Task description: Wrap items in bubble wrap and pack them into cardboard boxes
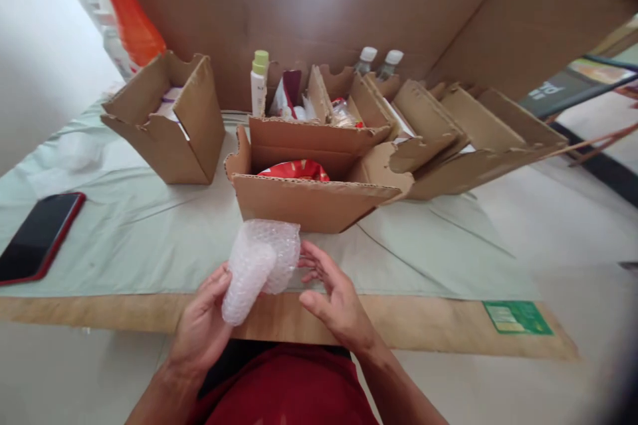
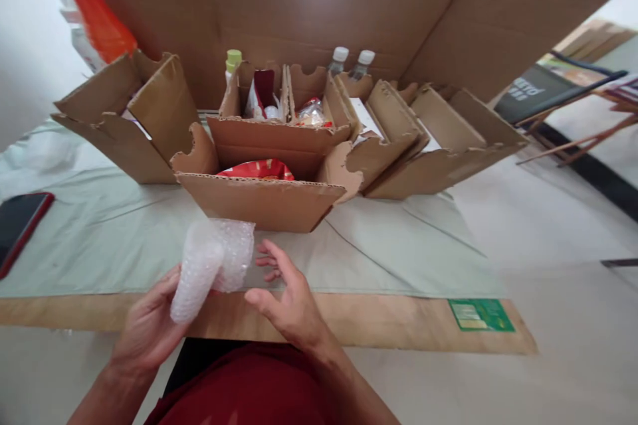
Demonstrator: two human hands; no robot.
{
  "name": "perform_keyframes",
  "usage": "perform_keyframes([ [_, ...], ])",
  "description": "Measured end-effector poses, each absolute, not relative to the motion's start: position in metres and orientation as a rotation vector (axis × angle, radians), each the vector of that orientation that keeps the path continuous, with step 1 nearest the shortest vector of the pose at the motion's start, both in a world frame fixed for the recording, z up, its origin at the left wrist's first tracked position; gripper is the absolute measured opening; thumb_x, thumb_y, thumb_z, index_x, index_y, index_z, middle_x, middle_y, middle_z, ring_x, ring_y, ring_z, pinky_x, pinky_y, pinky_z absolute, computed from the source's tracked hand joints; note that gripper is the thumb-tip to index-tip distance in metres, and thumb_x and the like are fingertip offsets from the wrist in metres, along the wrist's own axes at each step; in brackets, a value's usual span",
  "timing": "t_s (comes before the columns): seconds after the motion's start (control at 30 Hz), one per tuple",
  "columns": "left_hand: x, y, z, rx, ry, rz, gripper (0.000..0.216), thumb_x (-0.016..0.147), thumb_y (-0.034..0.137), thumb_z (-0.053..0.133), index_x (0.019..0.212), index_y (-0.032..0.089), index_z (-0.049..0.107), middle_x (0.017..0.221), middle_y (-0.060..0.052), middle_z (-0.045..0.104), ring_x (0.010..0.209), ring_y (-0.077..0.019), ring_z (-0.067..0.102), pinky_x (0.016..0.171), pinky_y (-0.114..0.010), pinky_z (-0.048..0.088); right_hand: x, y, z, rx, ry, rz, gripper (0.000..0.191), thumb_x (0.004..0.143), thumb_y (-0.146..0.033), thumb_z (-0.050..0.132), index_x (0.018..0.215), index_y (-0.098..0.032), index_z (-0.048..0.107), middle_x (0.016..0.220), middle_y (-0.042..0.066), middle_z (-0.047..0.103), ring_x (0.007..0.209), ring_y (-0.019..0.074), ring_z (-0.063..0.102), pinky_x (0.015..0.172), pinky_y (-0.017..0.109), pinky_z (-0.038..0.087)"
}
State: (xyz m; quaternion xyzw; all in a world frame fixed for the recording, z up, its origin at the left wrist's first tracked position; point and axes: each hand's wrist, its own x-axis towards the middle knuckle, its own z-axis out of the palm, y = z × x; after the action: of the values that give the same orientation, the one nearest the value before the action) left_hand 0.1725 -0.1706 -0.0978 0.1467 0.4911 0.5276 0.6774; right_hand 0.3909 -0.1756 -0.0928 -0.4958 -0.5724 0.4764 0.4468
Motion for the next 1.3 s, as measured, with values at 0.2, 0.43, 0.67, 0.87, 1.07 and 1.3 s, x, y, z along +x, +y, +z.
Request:
perform_keyframes([
  [0.2,0.170,-0.165,-0.106,0.619,1.217,1.205,0.052,0.081,0.055,0.079,0.119,0.020,0.073,0.116,-0.011,0.077,0.107,-0.0294,0.072,0.091,-0.041,0.059,0.381,-0.155,-0.087,-1.281,-1.271,1.089,0.025,0.093,-0.040,0.067,0.106,-0.021,0.075,0.094,0.005,0.079,0.084,0.0187,0.072,0.079,0.033,0.058],
  [0.43,0.164,-0.190,-0.064,1.833,1.446,1.708,0.053,0.091,0.020,0.068,0.143,0.030,0.061,0.147,-0.005,0.062,0.142,-0.0301,0.054,0.122,-0.053,0.039,0.379,-0.161,-0.074,-1.295,-1.474,0.848,0.014,0.094,-0.024,0.063,0.100,-0.021,0.075,0.087,0.001,0.078,0.077,0.0138,0.070,0.072,0.025,0.056],
  [0.67,0.185,-0.156,-0.039,2.584,1.199,1.038,0.053,0.095,0.020,0.064,0.145,0.012,0.050,0.142,-0.019,0.064,0.146,-0.0333,0.048,0.120,-0.056,0.039,0.367,-0.166,-0.051,-1.127,-1.801,0.463,0.016,0.098,-0.014,0.060,0.106,-0.020,0.073,0.087,0.002,0.077,0.075,0.0146,0.069,0.073,0.029,0.055],
  [0.87,0.151,-0.114,-0.059,2.554,1.306,0.722,0.023,0.096,0.026,0.051,0.103,0.022,0.072,0.098,-0.006,0.080,0.097,-0.0266,0.074,0.107,-0.055,0.047,0.398,-0.170,-0.037,-1.184,-1.652,0.367,0.016,0.098,-0.015,0.064,0.107,-0.023,0.075,0.093,0.001,0.079,0.080,0.0150,0.071,0.073,0.028,0.056],
  [1.07,0.114,-0.110,-0.057,1.991,1.317,0.232,0.029,0.087,0.048,0.055,0.091,0.027,0.075,0.093,0.000,0.079,0.079,-0.0207,0.072,0.062,-0.027,0.054,0.445,-0.176,-0.046,-1.457,-1.352,0.281,0.007,0.092,-0.023,0.074,0.094,-0.024,0.080,0.079,-0.003,0.076,0.066,0.0123,0.066,0.063,0.024,0.052],
  [1.3,0.105,-0.113,-0.061,1.879,1.415,0.355,0.037,0.088,0.048,0.054,0.111,0.027,0.073,0.111,-0.005,0.079,0.095,-0.0245,0.074,0.053,-0.024,0.052,0.468,-0.185,-0.041,-1.540,-1.184,0.241,0.008,0.090,-0.026,0.075,0.091,-0.022,0.081,0.071,-0.002,0.072,0.060,0.0128,0.060,0.054,0.024,0.047],
])
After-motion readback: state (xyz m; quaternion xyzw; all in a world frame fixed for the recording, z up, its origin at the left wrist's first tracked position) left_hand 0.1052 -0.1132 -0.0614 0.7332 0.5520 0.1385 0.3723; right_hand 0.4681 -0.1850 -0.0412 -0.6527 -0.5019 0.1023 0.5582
